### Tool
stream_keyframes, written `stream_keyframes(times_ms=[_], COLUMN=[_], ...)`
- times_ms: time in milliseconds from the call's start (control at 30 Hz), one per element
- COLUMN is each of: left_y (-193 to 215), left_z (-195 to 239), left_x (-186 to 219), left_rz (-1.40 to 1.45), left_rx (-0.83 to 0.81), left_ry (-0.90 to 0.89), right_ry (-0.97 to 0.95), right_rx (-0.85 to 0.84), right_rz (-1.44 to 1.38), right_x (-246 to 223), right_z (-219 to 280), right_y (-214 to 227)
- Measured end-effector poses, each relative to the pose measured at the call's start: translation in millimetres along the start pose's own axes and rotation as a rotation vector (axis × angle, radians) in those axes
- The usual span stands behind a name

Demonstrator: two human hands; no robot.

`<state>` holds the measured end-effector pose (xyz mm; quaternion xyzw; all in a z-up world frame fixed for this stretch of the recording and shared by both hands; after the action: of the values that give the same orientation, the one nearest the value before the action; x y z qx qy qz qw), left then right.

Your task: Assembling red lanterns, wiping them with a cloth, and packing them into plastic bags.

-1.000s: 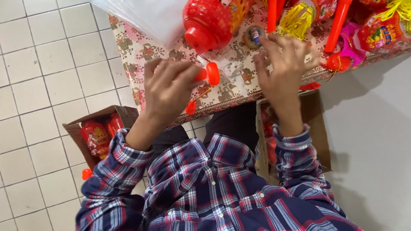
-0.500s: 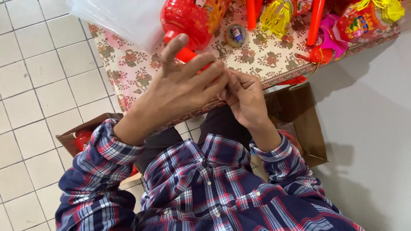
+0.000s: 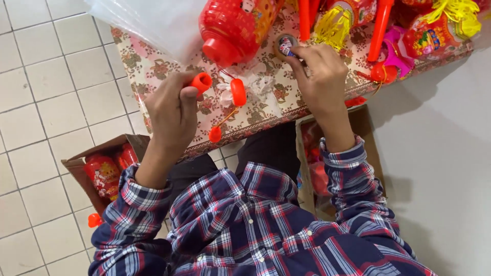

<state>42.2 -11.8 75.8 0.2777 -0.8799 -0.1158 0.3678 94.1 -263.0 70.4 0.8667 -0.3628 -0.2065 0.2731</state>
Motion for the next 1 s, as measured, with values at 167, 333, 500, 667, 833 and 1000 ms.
stream_keyframes(times_ms=[167,333,500,667,833,1000], left_y=[5.8,2.4,4.5,8.1,10.5,12.3], left_z=[8.5,14.6,21.1,21.5,27.7,31.1], left_x=[-13.7,-10.9,-10.8,-18.7,-27.1,-29.2], left_rz=[0.065,0.098,0.112,0.178,0.22,0.243], left_rx=[-0.025,-0.105,-0.061,-0.068,-0.039,-0.027], left_ry=[0.101,0.126,0.118,0.216,0.224,0.281], right_ry=[0.032,0.227,0.465,0.521,0.456,0.292], right_rx=[-0.135,0.001,-0.063,-0.201,-0.233,-0.09], right_rz=[0.183,0.004,-0.258,-0.202,-0.361,-0.435], right_x=[-3.2,-38.3,-141.6,-154.2,-140.1,-103.6], right_z=[2.0,14.1,-3.8,0.9,7.0,-14.8], right_y=[-15.3,-22.3,-2.5,-32.0,-37.7,-16.1])
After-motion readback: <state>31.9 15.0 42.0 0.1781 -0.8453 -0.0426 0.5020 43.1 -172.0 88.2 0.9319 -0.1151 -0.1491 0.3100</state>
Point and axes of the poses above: each hand's wrist, its own z-axis away from the middle knuckle, its own y-axis out of the back of the hand, x = y × z, the point moved 9 cm from there along -z, towards the middle knuckle, and after that the axes turned 6 degrees about x, right-handed, at the moved point
